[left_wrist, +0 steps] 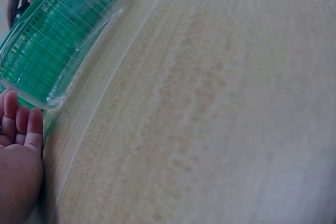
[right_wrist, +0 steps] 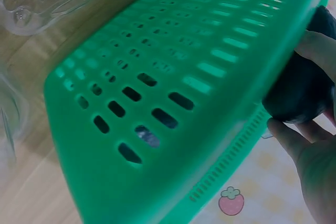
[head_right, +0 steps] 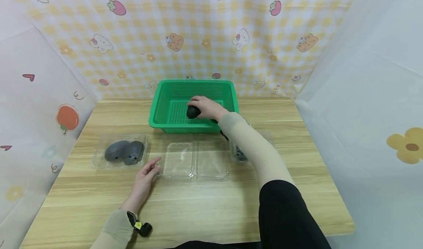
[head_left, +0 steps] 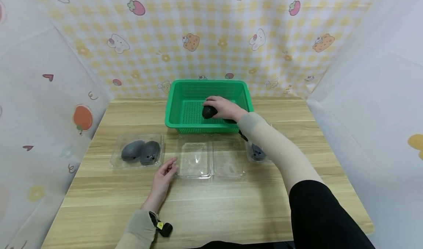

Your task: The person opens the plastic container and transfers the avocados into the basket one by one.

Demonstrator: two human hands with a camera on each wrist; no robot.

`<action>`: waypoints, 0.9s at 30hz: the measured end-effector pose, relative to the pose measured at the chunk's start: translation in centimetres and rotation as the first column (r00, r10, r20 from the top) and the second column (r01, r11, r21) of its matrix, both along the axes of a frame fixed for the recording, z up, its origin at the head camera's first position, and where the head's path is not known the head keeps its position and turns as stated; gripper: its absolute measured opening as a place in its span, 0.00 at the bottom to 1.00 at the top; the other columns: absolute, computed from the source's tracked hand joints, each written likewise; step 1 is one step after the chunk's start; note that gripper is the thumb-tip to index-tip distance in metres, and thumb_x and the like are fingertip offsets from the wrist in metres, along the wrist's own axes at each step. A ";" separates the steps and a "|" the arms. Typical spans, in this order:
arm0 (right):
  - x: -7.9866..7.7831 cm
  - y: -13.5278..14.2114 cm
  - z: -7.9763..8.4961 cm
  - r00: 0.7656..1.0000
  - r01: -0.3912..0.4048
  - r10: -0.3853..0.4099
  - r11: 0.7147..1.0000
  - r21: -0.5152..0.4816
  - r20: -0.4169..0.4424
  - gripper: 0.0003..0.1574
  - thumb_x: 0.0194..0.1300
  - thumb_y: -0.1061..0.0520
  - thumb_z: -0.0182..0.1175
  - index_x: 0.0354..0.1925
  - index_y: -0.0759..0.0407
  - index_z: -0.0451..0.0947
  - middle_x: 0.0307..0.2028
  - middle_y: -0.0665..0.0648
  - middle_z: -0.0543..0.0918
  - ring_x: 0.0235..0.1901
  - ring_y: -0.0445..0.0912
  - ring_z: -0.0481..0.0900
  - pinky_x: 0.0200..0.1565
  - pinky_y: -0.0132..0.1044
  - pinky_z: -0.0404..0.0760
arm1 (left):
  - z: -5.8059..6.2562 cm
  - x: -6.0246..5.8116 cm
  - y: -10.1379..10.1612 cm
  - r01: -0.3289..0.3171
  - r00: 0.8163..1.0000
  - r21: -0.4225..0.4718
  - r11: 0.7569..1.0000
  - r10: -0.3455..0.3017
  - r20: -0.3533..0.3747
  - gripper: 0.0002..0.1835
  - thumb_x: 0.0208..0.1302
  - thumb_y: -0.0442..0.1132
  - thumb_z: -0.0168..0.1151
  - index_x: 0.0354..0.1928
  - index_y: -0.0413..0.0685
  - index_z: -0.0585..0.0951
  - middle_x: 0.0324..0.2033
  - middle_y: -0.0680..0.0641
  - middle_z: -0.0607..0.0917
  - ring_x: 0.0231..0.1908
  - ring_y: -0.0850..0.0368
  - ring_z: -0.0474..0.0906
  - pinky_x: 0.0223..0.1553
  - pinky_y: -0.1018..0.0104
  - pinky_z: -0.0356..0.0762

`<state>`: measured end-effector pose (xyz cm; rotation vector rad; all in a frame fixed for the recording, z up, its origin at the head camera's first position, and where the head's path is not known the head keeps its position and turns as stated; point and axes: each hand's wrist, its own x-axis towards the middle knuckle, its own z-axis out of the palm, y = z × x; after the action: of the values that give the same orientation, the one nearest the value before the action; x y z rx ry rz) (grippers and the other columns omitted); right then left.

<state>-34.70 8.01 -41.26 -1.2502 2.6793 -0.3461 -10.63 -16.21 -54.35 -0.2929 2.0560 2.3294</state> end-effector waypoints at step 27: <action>-1.1 0.0 -3.5 0.998 -0.036 0.034 0.999 0.027 0.057 0.34 0.52 0.53 0.64 0.58 0.50 0.66 0.58 0.54 0.63 0.57 0.50 0.61 0.53 0.44 0.64 | -0.1 0.0 0.0 -0.001 1.000 -0.025 1.000 0.001 0.000 0.21 0.58 0.38 0.58 0.55 0.45 0.72 0.37 0.49 0.72 0.36 0.61 0.66 0.35 0.74 0.68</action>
<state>-35.84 8.00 -44.76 -1.2581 2.6027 -0.3327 -10.63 -16.23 -54.48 -0.2947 2.0868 2.3065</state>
